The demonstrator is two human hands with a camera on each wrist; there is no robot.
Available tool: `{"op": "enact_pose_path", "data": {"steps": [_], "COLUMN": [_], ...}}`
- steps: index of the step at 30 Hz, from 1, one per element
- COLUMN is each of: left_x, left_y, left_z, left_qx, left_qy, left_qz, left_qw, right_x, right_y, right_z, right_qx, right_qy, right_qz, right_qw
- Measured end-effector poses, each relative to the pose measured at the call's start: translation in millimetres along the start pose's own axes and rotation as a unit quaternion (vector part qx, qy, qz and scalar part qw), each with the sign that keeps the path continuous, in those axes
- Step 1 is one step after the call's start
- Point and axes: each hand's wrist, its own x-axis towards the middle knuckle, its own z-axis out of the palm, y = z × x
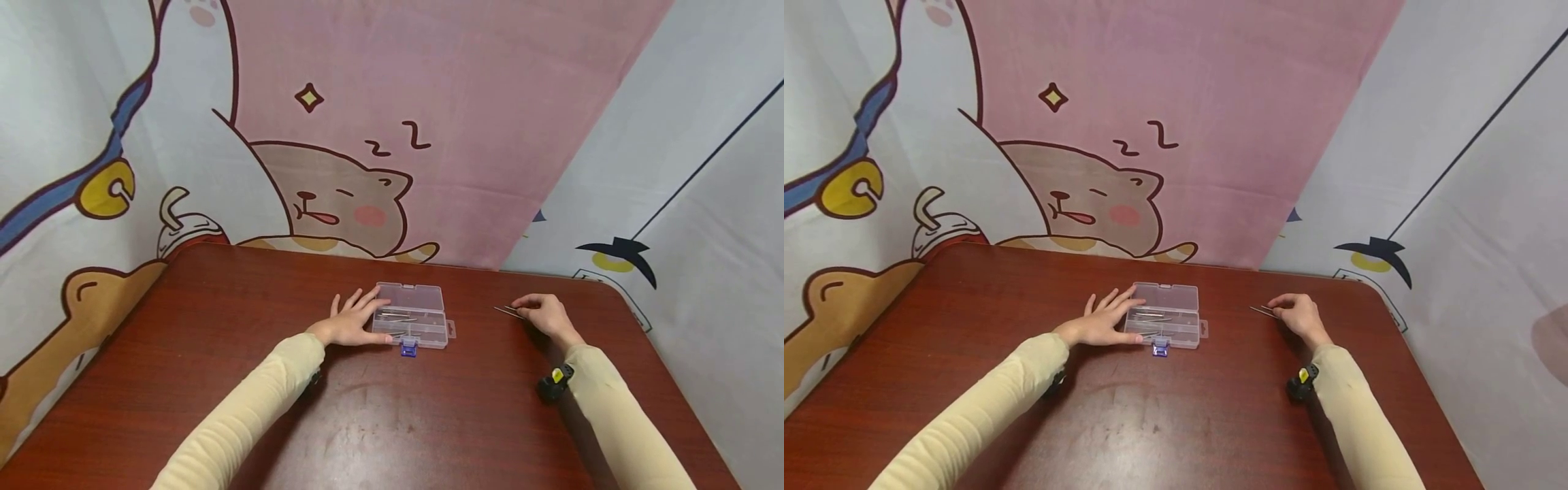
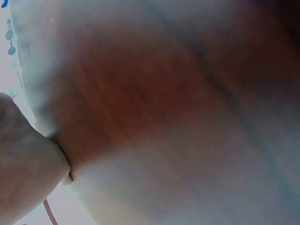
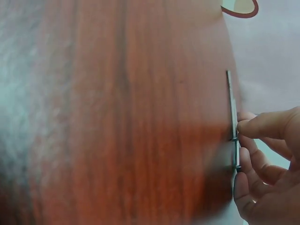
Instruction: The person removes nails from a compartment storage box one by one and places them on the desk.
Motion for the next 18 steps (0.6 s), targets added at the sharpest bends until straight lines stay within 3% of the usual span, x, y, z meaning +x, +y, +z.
{"op": "enact_pose_path", "data": {"steps": [10, 18], "left_x": [1.1, 2.1], "left_y": [2.9, 0.5], "left_z": [-2.1, 1.3], "left_qx": [0.011, 0.008], "left_qy": [-0.006, 0.0], "left_qz": [-0.004, -0.002], "left_qw": [0.9999, 1.0], "right_x": [-1.0, -3.1], "right_y": [-17.2, -41.9], "right_z": [-3.2, 18.4], "right_qx": [0.016, 0.039], "right_qy": [0.016, 0.002], "right_qz": [-0.031, -0.063], "right_qw": [0.9993, 0.9973]}}
